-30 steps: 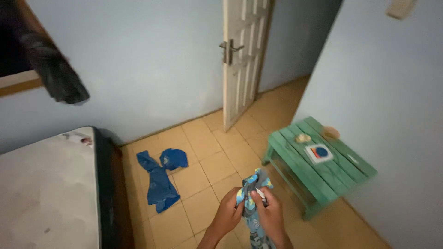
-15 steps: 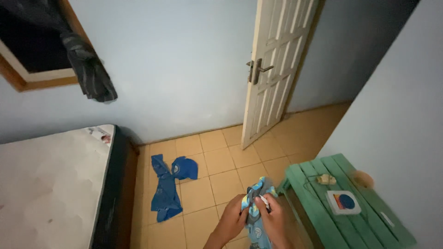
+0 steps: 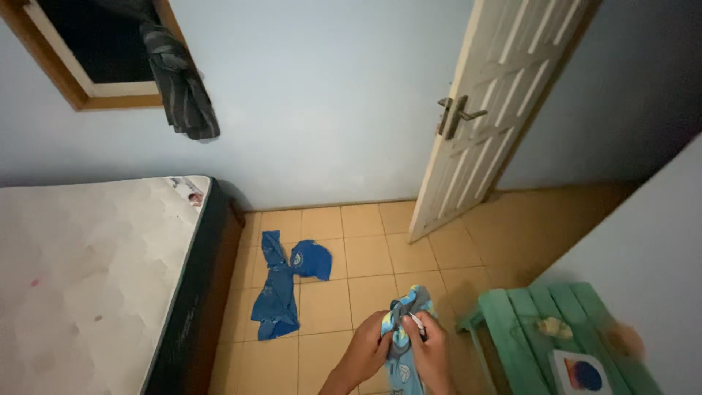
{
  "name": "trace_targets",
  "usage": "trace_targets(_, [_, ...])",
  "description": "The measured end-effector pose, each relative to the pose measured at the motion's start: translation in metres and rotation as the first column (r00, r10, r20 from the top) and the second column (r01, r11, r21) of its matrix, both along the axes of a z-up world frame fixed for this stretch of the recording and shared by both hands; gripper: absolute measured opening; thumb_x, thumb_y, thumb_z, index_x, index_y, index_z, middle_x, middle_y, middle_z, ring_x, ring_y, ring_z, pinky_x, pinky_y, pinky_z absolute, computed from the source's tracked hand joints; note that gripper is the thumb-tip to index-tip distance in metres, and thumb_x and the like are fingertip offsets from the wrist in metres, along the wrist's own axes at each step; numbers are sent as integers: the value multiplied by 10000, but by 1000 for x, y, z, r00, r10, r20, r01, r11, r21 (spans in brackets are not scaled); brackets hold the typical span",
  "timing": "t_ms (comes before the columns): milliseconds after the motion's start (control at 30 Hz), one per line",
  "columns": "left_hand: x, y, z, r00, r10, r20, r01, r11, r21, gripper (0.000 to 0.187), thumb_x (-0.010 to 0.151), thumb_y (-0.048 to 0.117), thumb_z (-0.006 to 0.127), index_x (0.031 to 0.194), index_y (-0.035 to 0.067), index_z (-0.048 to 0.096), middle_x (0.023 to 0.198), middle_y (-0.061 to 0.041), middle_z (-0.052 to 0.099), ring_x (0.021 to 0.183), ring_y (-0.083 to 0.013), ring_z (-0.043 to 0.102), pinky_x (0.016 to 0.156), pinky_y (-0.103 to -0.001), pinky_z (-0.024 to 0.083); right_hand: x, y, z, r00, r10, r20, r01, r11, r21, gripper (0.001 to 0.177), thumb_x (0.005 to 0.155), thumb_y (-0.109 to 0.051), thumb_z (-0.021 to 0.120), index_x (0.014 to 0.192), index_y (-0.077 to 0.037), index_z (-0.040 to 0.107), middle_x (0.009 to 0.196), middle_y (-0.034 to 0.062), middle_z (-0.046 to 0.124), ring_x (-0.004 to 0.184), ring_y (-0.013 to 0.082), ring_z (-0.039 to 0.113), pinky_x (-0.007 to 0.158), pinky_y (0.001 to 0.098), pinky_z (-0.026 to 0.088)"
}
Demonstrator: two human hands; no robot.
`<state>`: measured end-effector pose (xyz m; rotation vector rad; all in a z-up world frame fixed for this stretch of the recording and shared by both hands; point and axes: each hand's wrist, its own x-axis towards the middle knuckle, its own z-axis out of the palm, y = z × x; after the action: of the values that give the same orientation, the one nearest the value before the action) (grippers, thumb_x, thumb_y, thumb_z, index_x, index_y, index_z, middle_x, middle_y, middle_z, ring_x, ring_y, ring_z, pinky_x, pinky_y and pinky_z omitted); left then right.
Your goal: The person picks up a blue patterned sheet from a pile on the floor, shakes it out, and folds it by hand. They then place the folded sheet on a bare mattress and smooth it out.
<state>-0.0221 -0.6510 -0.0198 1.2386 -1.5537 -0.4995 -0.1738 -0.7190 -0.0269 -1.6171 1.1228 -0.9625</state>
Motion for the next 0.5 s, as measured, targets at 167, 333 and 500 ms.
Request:
trace_targets(167, [43, -28, -13, 1000, 3, 25, -3, 1000, -2, 308, 1015, 128, 442, 1263, -2, 569, 1177, -221, 647, 1045, -388, 611, 917, -458, 467, 43, -35, -19, 996, -33, -78, 27, 997, -76, 366, 942, -374, 664, 695, -138, 532, 625, -35, 431, 627, 107, 424, 580, 316, 358])
trace_targets(333, [104, -53, -11, 998, 45, 46, -45, 999, -9, 328, 1013, 135, 462, 1303, 23, 564, 1210, -203, 649, 1084, -385, 615, 941, -457, 471, 103, -61, 1, 999, 44, -16, -45, 997, -60, 364, 954, -318, 678, 679, -113, 557, 628, -33, 423, 619, 95, 414, 564, 300, 350])
trace_targets(500, [176, -53, -12, 989, 127, 77, -134, 986, 97, 309, 973, 87, 497, 1267, 31, 573, 1167, -210, 651, 1032, -404, 613, 888, -485, 473, 178, -69, 8, 992, 114, -54, -119, 987, -107, 338, 948, -332, 677, 709, -107, 594, 635, -25, 451, 638, 106, 438, 593, 301, 373])
